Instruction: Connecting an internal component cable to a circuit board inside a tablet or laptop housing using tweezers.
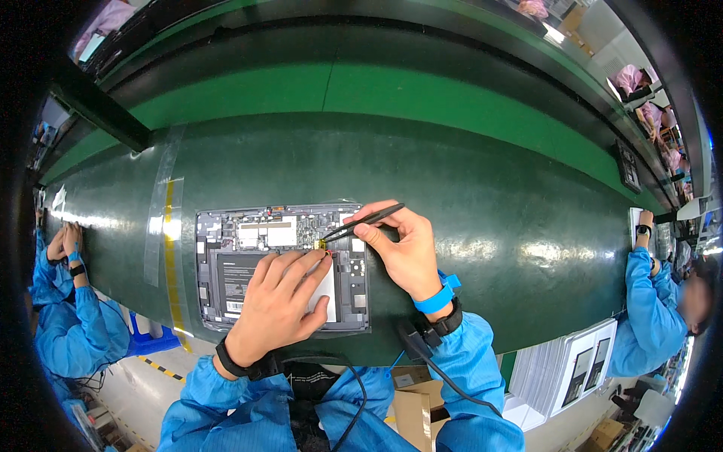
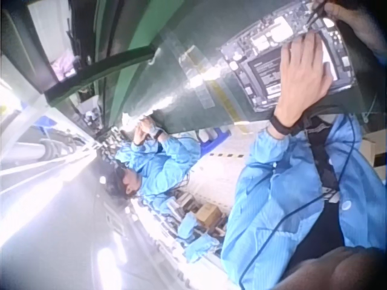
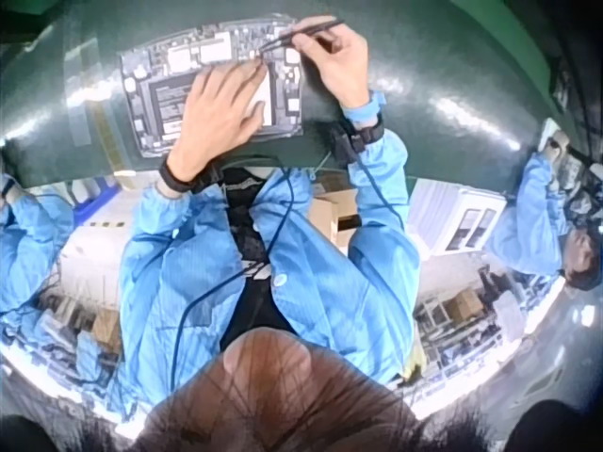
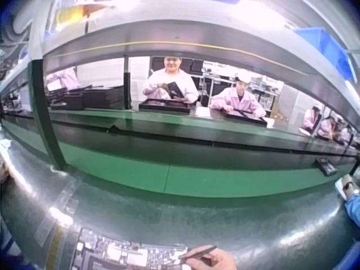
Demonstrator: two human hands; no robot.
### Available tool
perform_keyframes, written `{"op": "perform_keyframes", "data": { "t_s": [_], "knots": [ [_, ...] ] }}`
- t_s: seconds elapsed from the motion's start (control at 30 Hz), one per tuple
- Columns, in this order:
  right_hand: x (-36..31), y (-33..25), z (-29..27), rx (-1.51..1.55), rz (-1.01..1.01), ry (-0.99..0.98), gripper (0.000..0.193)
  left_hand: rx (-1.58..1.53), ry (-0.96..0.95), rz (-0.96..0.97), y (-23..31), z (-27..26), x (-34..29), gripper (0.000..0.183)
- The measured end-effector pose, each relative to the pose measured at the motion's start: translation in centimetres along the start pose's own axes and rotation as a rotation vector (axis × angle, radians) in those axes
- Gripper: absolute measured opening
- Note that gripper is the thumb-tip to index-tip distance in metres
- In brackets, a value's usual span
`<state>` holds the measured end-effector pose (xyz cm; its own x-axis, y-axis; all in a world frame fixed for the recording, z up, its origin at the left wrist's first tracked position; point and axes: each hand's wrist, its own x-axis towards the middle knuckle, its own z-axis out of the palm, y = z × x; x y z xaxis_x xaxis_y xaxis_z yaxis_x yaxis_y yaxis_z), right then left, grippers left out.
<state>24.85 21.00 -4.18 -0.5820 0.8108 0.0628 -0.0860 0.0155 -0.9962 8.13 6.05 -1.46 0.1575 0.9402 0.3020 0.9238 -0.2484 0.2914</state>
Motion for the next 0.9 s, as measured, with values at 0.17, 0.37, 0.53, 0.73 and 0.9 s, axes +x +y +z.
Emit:
{"op": "perform_keyframes", "data": {
  "t_s": [0.17,0.37,0.53,0.73,0.9],
  "knots": [
    [-0.11,-0.07,-0.08,-0.005,0.017,-0.032,0.015,0.014,0.008,-0.003,0.09,-0.16,-0.06,0.053],
    [0.07,-0.19,0.02,0.008,-0.015,-0.018,0.014,0.009,0.027,-0.004,0.1,-0.09,-0.08,0.053],
    [0.1,-0.09,-0.05,-0.07,-0.038,-0.045,0.014,0.002,0.03,-0.004,0.02,-0.04,-0.14,0.053],
    [0.18,-0.12,0.08,-0.058,-0.044,-0.015,0.014,-0.008,0.033,-0.005,0.11,-0.15,-0.02,0.053],
    [0.19,0.0,0.13,-0.039,-0.051,-0.012,0.014,-0.01,0.035,-0.006,0.09,-0.16,-0.04,0.052]
  ]
}}
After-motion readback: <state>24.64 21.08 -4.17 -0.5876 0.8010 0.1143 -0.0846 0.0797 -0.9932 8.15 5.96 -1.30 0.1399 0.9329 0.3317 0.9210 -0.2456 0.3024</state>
